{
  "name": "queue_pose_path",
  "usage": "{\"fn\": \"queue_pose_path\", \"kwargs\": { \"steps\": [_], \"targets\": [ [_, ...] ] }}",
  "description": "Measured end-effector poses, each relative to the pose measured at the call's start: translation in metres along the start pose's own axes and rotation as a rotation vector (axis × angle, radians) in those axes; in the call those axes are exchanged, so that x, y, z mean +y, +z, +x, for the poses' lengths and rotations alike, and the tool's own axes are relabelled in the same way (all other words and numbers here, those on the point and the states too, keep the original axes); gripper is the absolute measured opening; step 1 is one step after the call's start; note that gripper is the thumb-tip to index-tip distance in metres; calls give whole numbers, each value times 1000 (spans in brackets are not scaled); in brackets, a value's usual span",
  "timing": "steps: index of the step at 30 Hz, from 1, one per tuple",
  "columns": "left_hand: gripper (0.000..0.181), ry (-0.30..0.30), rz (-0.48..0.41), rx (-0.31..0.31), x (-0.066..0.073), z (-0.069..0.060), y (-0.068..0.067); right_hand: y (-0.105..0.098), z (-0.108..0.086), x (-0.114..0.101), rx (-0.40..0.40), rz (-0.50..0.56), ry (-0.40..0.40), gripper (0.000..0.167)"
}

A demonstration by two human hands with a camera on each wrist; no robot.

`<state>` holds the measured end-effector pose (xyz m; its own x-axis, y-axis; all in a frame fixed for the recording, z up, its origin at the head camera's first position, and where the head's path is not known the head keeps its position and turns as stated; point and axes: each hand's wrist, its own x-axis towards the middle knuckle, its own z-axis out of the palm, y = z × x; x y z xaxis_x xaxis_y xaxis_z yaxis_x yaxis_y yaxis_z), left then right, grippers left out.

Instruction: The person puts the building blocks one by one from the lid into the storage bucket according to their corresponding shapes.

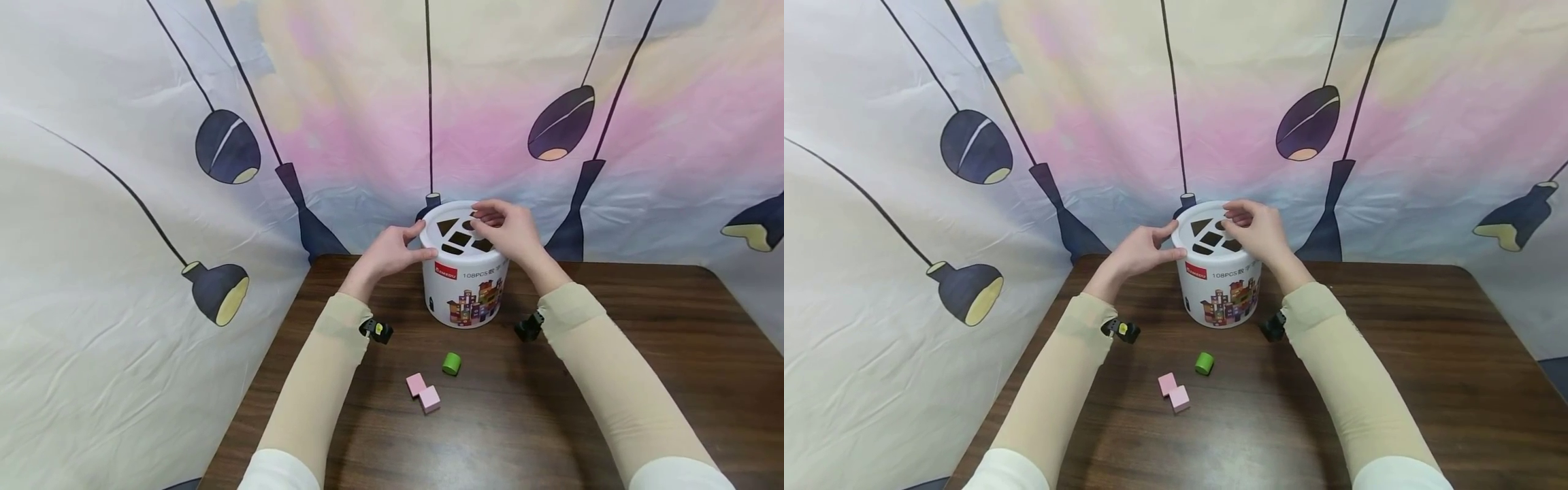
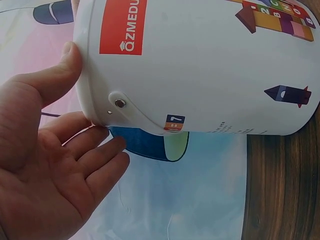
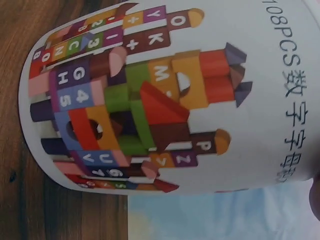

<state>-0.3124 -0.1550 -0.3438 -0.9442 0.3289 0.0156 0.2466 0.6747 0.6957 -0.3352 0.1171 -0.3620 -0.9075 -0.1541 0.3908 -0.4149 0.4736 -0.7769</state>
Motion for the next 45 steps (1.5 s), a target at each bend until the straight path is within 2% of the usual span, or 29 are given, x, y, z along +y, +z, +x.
{"fn": "queue_pose_path", "kwargs": {
  "steps": [4, 7, 10, 12, 15, 18, 21, 26, 29, 32, 37, 45],
  "targets": [
    [83, -2, -2, -4, 2, 0, 2, -2, -9, 6, 84, 120, -64, 37],
    [84, -8, -2, -14, 3, 1, 3, -3, -25, 10, 189, 282, -127, 28],
    [84, -14, -2, -24, 4, 1, 4, -4, -46, 16, 262, 466, -247, 19],
    [84, -9, 1, -26, 4, 2, 5, -5, -59, 23, 249, 582, -357, 18],
    [83, 6, 1, -15, 5, 2, 5, -6, -75, 37, 119, 667, -487, 16],
    [83, 7, 6, -8, 4, 2, 4, -8, -89, 52, -62, 626, -516, 16],
    [83, 4, 10, -10, 4, 2, 4, -10, -103, 63, -238, 491, -475, 20],
    [82, 12, 2, -3, 4, 1, 4, -3, -116, 69, -509, 283, -314, 15],
    [82, 10, 6, 6, 3, 1, 3, 8, -119, 71, -632, 238, -256, 17],
    [82, 4, 10, 7, 3, 1, 3, 20, -120, 74, -715, 225, -236, 22],
    [82, -2, 16, 11, 2, 0, 2, 39, -122, 76, -803, 202, -214, 33],
    [82, -3, 23, 10, -2, 0, 3, 66, -125, 75, -884, 144, -264, 44]
  ]
}}
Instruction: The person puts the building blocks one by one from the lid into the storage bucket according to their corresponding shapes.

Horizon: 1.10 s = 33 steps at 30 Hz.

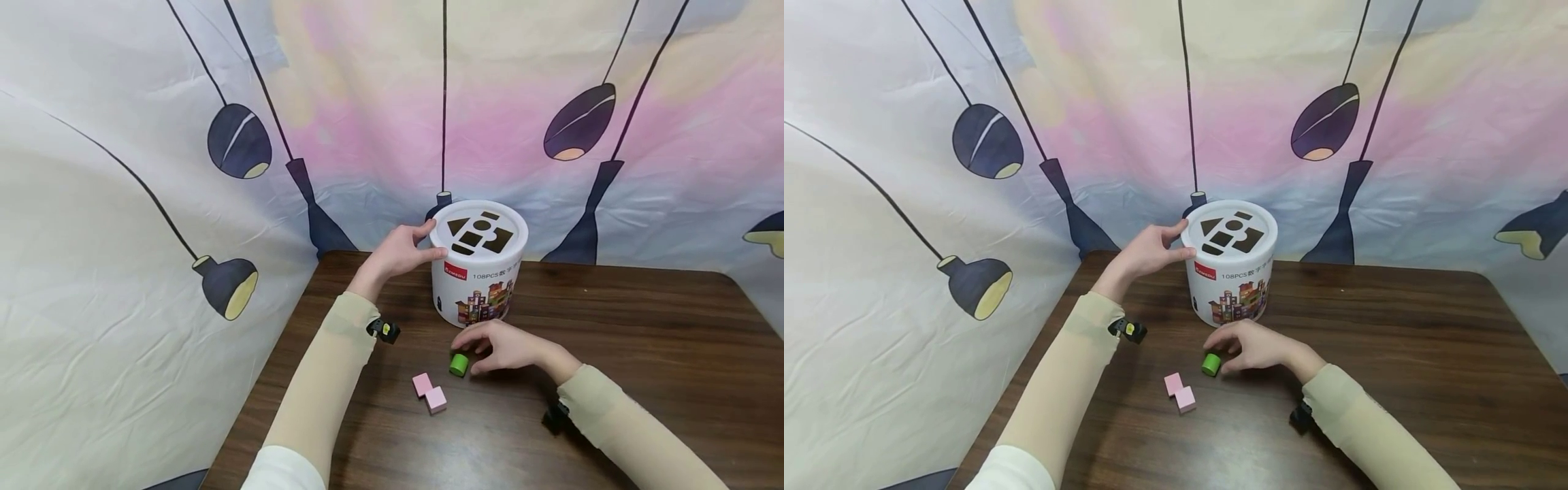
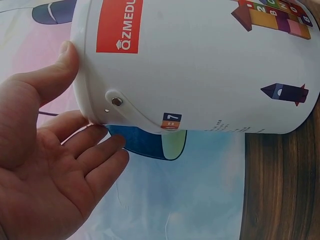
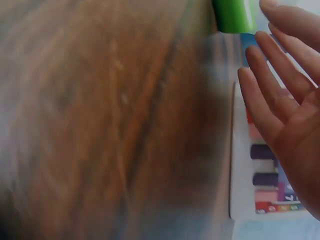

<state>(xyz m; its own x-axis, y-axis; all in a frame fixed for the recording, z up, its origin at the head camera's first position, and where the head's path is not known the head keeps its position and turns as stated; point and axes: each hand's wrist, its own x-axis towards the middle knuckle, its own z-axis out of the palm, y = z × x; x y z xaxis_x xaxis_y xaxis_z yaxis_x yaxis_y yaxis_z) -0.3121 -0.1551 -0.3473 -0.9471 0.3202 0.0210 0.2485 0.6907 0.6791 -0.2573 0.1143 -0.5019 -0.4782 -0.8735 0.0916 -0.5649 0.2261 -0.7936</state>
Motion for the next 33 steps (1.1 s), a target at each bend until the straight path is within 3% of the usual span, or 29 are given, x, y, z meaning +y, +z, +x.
{"fn": "queue_pose_path", "kwargs": {
  "steps": [9, 26, 33],
  "targets": [
    [83, -14, -29, -11, -2, 0, 1, 11, 10, 1, -71, -34, 60, 42],
    [80, 7, -43, -12, 1, -2, 1, 14, 12, 0, -45, -101, 39, 35],
    [81, 5, -49, -12, 1, 0, 0, 12, 12, 2, -47, -82, 78, 33]
  ]
}}
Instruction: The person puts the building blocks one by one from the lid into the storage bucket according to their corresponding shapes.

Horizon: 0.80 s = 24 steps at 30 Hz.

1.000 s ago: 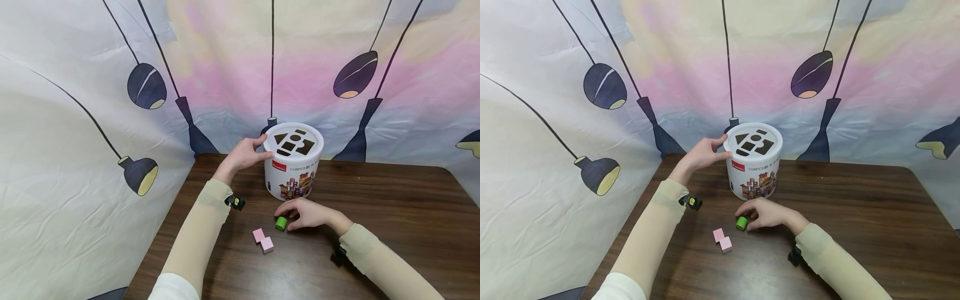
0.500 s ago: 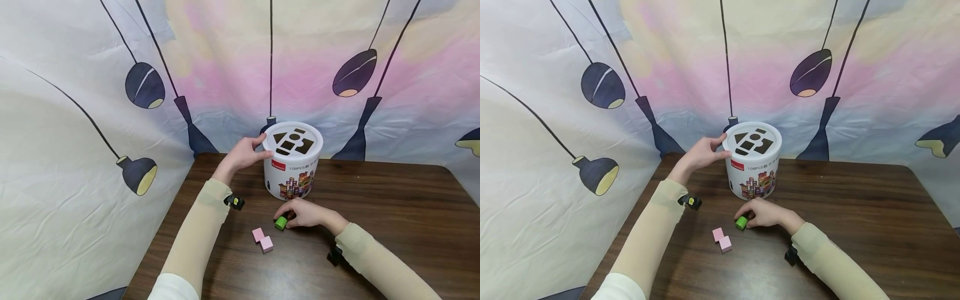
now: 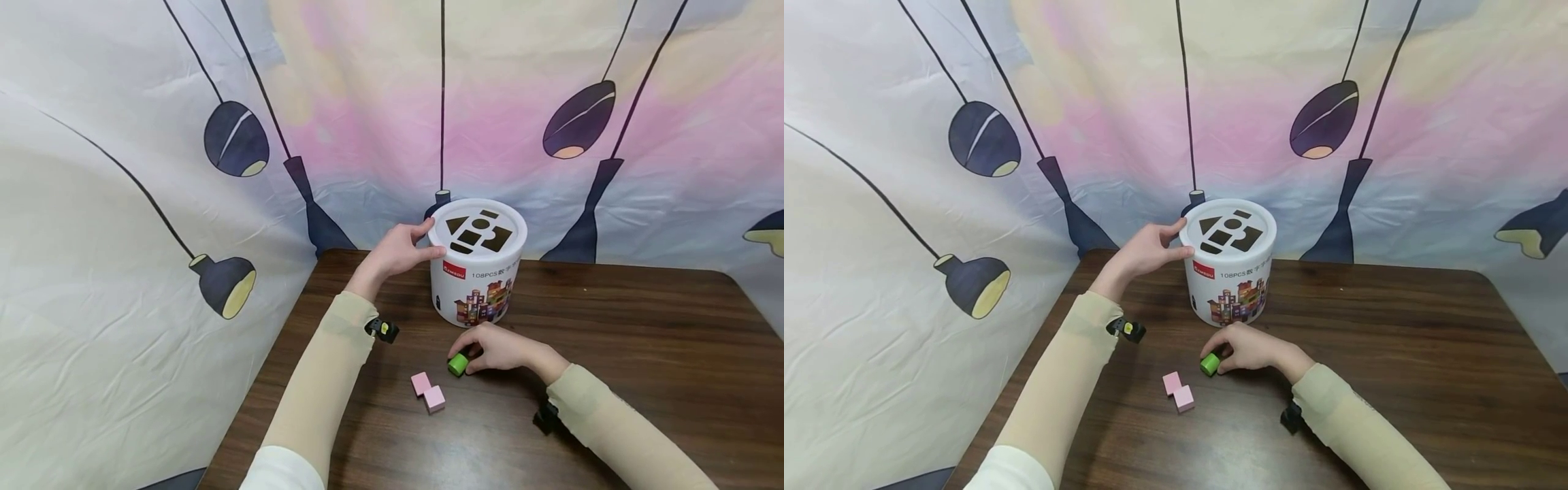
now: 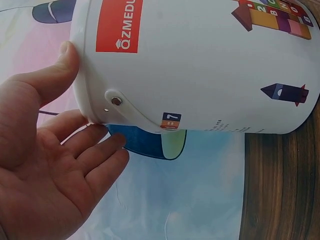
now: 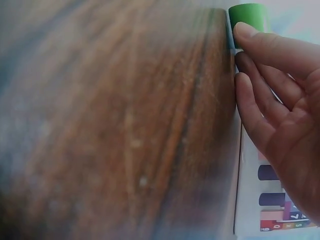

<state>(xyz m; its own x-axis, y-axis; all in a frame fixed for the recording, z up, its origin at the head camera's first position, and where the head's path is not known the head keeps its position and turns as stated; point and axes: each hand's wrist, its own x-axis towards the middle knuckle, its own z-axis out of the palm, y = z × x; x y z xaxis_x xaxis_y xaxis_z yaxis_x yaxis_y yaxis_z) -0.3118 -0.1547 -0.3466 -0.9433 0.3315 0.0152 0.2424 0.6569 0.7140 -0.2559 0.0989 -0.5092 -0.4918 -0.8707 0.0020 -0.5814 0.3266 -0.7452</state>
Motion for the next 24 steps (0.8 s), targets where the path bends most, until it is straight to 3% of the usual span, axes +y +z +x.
{"fn": "queue_pose_path", "kwargs": {
  "steps": [9, 17, 24],
  "targets": [
    [82, -4, -3, 1, 0, 0, 0, -2, -4, -2, 20, 87, -5, 31],
    [82, -9, -1, 7, 1, -1, 0, -10, -13, -6, 95, 183, 8, 30],
    [82, -5, 4, 6, 1, -1, 0, -25, -23, -13, 189, 146, 26, 27]
  ]
}}
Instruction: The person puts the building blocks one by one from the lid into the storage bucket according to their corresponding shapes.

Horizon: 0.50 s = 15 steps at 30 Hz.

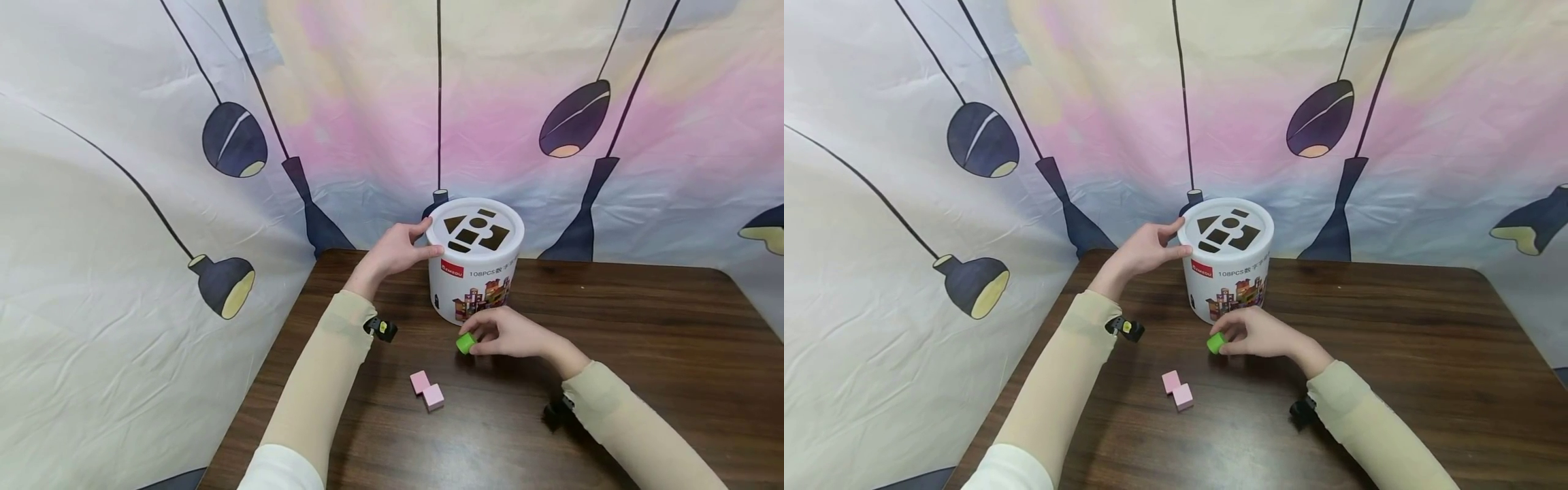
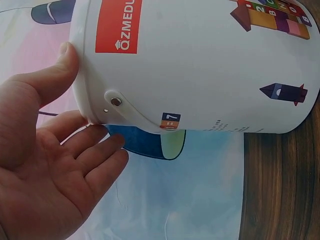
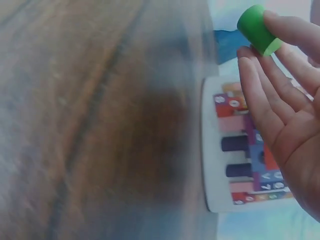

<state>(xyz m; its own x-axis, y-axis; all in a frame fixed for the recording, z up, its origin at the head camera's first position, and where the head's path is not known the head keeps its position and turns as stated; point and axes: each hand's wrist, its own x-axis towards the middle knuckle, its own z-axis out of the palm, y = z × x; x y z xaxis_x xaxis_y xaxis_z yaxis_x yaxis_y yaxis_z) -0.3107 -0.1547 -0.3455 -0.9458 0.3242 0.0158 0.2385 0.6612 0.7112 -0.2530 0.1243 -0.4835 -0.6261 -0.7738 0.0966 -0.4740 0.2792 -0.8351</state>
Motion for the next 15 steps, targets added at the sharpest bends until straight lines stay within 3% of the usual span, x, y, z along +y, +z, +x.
{"fn": "queue_pose_path", "kwargs": {
  "steps": [9, 15],
  "targets": [
    [82, -4, 0, -3, -1, 1, 0, -17, -5, -14, 99, -21, -81, 33],
    [82, 1, 5, -4, -2, 1, 1, -25, -10, -25, 199, 5, -73, 34]
  ]
}}
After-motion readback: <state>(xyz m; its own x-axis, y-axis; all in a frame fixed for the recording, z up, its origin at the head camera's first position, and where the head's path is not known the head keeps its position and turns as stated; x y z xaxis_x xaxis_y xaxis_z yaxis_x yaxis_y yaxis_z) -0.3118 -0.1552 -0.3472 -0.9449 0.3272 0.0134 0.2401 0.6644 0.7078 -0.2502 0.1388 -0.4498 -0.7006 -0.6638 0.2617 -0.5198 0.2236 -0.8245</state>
